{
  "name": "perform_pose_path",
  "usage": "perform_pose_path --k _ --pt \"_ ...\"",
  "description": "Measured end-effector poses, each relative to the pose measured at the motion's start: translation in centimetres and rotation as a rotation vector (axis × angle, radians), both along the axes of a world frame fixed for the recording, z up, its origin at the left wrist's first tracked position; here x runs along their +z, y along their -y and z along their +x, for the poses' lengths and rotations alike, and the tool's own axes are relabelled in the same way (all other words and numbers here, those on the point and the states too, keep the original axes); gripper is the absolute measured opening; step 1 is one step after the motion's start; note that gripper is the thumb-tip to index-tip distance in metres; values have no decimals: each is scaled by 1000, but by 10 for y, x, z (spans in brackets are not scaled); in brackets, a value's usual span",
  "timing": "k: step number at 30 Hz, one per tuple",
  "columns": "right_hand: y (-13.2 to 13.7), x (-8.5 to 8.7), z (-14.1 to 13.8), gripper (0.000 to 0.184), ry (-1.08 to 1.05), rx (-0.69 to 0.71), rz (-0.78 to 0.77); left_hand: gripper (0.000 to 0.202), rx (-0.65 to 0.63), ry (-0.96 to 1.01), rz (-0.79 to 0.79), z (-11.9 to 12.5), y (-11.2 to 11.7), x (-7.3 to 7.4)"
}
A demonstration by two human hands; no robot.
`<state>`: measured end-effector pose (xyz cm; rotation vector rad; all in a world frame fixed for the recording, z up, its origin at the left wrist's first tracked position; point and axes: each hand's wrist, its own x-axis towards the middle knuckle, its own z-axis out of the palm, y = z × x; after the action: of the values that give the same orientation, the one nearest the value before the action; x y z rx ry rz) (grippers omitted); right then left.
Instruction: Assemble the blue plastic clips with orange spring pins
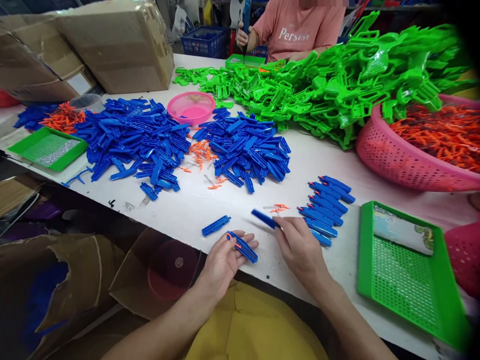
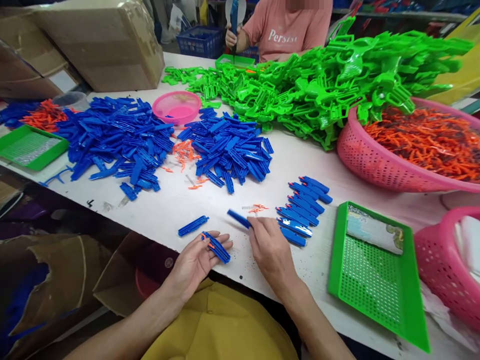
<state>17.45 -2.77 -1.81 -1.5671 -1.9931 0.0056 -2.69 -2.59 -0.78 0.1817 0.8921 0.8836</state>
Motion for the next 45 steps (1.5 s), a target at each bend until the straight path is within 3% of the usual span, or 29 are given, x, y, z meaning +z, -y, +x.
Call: perform_pose_path --k 4,10,15,18,22,26,30,34,37,45 --pt "31 -13 15 19 -53 69 -69 14 -4 0 -3 -5 0 1" --pt "32 -23 33 28 30 141 -21 15 -46 -14 2 -3 6 4" --pt "48 -20 46 28 48 8 -33 15 -85 3 -16 6 14 5" --pt "63 -14 35 15 -33 -187 -104 15 -84 28 -30 12 14 2" --pt "70 -11 5 25 110 -286 -151 16 -61 91 -64 19 8 1" --pt "64 -13 -6 15 208 -280 -92 28 -25 133 -97 24 4 3" --pt "57 -5 -6 12 -11 -276 -86 36 -16 139 -99 27 4 4" --pt "54 7 -20 11 -212 -130 -121 36 -15 142 -84 30 6 5" --pt "54 10 -33 11 -209 -51 -114 38 -26 156 -92 32 7 5" --pt "50 8 -39 12 -169 -26 -96 41 -31 146 -124 33 7 7"
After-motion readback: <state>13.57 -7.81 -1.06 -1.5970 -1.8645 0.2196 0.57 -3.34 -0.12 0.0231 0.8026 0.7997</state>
